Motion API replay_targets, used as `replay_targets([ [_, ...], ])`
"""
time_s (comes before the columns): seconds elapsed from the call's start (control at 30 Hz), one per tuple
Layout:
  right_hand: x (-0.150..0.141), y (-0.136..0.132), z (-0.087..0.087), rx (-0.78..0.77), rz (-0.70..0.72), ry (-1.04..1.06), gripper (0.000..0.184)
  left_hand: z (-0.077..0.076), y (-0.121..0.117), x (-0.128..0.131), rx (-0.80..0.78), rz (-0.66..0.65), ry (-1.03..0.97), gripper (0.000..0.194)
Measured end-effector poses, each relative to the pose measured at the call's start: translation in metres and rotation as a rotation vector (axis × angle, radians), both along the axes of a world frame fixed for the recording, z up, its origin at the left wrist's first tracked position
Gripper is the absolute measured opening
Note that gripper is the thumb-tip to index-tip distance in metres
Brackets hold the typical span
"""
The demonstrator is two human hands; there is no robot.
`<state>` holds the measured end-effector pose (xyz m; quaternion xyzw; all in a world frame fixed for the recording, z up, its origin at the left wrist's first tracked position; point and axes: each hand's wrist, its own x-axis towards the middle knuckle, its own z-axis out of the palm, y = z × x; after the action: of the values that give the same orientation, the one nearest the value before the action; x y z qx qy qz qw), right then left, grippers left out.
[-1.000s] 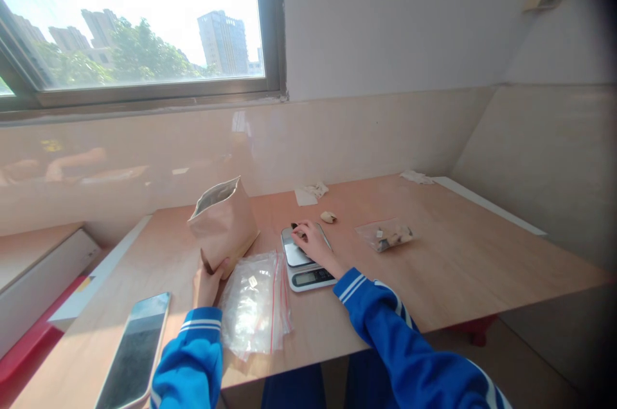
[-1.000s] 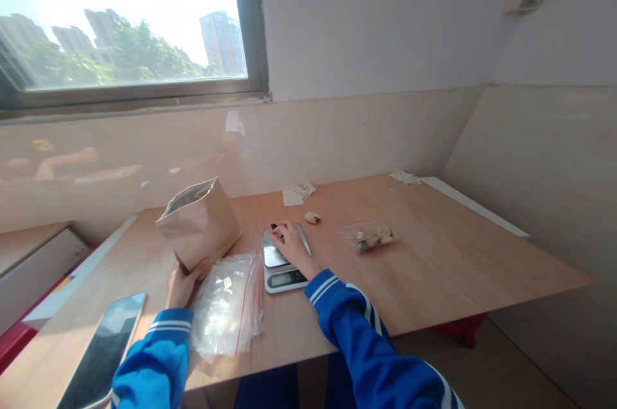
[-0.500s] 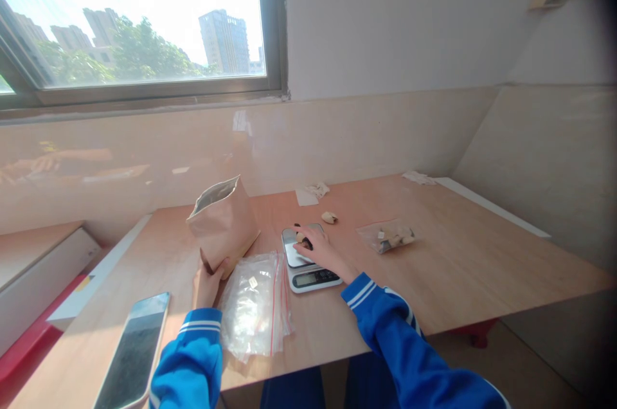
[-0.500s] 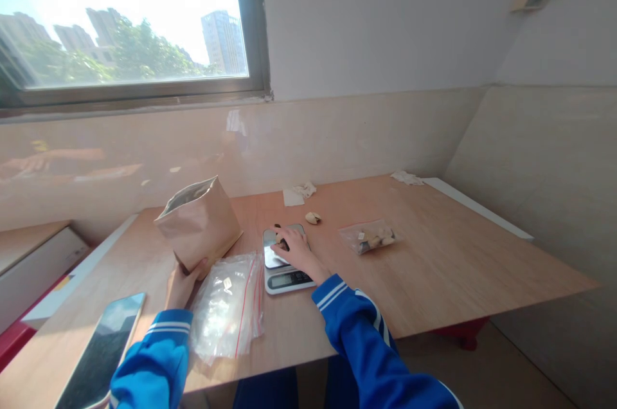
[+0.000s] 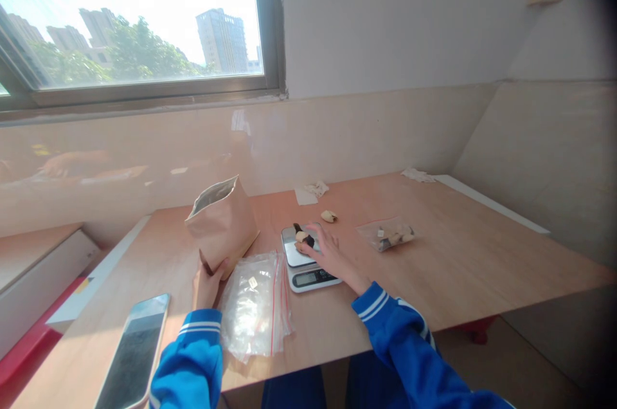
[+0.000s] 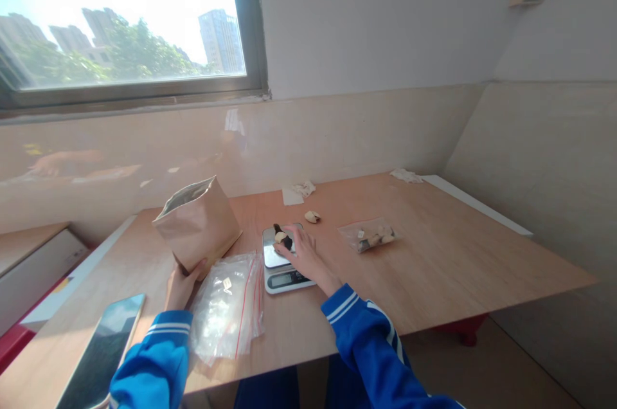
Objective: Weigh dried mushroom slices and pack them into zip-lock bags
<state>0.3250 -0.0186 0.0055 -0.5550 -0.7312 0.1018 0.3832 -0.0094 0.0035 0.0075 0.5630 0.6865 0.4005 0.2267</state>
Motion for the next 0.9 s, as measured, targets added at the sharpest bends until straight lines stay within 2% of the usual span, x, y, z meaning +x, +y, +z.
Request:
replay_targets([
  [0.2, 0.041, 0.049, -0.018, 0.107, -0.299, 0.025, 0.04, 0.007, -0.004, 0.004, 0.054, 0.006, 0.018, 0.062],
  [0.27, 0.053, 0.063, -0.024, 0.084, -0.33, 0.007, 0.04, 0.008, -0.005, 0.004, 0.071, -0.003, 0.028, 0.06],
  [0.37, 0.062, 0.07, -0.032, 0.038, -0.341, -0.005, 0.038, 0.009, -0.005, 0.003, 0.068, -0.011, 0.066, 0.059],
  [0.57, 0.061, 0.056, -0.038, 0.002, -0.407, 0.025, 0.03, 0.007, -0.005, 0.001, 0.055, -0.028, 0.092, 0.058],
  [0.67, 0.056, 0.044, -0.034, 0.0, -0.431, 0.068, 0.033, 0.008, -0.006, 0.001, 0.044, -0.042, 0.1, 0.058],
  [0.9, 0.031, 0.013, -0.023, 0.042, -0.198, 0.148, 0.041, 0.002, -0.001, 0.001, 0.028, 0.017, 0.105, 0.058],
])
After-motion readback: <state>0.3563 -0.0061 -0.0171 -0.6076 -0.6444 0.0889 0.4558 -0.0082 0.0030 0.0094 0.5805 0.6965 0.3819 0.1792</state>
